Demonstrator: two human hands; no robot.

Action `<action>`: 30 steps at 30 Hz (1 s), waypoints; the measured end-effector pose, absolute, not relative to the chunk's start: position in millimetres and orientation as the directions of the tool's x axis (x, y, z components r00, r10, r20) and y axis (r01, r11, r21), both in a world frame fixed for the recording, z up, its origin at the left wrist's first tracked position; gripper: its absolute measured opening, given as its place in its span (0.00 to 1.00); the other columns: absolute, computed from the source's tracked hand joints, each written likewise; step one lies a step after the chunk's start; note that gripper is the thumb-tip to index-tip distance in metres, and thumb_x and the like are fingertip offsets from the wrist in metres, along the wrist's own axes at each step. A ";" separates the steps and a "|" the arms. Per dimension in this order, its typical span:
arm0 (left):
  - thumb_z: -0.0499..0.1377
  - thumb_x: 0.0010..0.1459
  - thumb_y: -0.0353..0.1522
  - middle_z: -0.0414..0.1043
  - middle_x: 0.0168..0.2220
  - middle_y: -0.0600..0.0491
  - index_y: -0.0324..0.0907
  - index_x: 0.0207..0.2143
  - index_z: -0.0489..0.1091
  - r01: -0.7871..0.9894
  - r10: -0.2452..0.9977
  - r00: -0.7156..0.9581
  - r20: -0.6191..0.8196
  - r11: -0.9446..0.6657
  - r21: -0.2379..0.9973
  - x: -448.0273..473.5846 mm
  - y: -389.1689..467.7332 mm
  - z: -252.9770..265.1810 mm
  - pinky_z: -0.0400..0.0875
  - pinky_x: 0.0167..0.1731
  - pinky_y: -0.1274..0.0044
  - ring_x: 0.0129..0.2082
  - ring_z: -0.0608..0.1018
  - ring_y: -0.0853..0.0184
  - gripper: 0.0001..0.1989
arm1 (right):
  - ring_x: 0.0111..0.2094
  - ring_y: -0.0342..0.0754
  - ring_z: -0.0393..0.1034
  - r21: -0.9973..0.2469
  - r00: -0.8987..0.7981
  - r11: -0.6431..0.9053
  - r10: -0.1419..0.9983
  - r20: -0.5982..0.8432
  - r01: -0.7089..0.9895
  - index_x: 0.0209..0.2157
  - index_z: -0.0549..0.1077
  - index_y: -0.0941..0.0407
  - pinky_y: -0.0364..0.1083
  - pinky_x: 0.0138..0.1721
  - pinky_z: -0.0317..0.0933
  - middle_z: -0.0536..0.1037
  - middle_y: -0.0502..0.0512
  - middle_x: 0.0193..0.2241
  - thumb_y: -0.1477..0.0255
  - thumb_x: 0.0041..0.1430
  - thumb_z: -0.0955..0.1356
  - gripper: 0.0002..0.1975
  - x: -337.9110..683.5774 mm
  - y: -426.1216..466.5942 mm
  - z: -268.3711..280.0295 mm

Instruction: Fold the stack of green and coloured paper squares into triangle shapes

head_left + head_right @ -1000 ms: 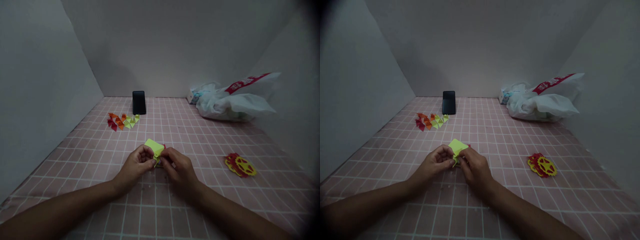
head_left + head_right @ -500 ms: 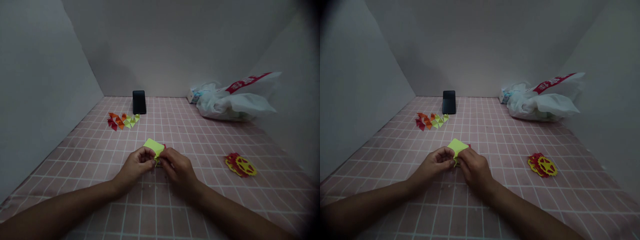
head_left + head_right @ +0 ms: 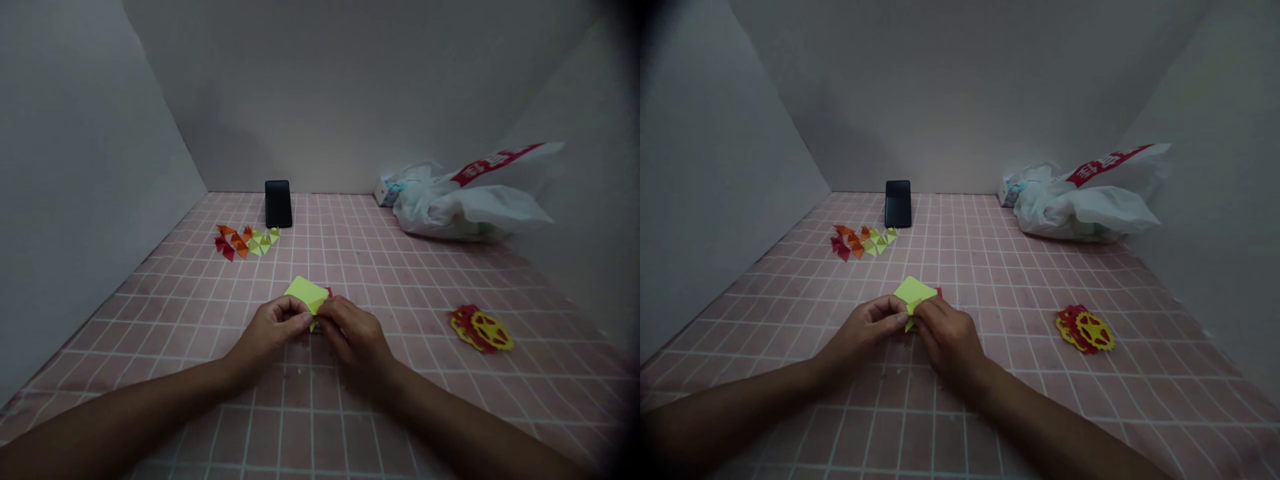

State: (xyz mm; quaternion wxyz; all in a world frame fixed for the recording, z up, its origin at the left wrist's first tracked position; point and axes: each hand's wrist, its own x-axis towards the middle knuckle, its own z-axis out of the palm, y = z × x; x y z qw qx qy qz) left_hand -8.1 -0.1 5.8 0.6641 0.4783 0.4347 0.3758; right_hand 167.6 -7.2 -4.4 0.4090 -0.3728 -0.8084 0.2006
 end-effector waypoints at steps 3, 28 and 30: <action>0.62 0.53 0.33 0.66 0.24 0.58 0.38 0.27 0.67 -0.064 0.930 0.309 -0.201 0.232 0.971 -7.8 0.7 6.1 0.60 0.30 0.79 0.25 0.67 0.73 0.08 | 0.31 0.46 0.65 -0.623 -0.394 0.644 0.764 0.510 0.444 0.32 0.66 0.56 0.45 0.33 0.59 0.70 0.53 0.28 0.81 0.62 0.61 0.08 167.2 -7.4 -5.3; 0.63 0.51 0.32 0.70 0.31 0.56 0.40 0.33 0.70 -0.068 0.937 0.318 -0.143 0.173 0.983 -9.4 5.7 8.3 0.66 0.33 0.78 0.31 0.71 0.71 0.07 | 0.28 0.45 0.65 -0.711 -0.299 0.537 0.843 0.447 0.453 0.32 0.68 0.57 0.43 0.30 0.56 0.70 0.51 0.27 0.79 0.61 0.63 0.05 167.7 -5.7 -5.3; 0.64 0.50 0.31 0.70 0.34 0.54 0.40 0.34 0.70 -0.062 0.940 0.323 -0.108 0.135 0.989 -10.0 6.6 5.6 0.67 0.37 0.76 0.35 0.72 0.69 0.08 | 0.28 0.44 0.64 -0.724 -0.284 0.524 0.851 0.441 0.448 0.32 0.68 0.57 0.43 0.30 0.56 0.70 0.51 0.27 0.79 0.61 0.63 0.05 167.9 -5.2 -5.5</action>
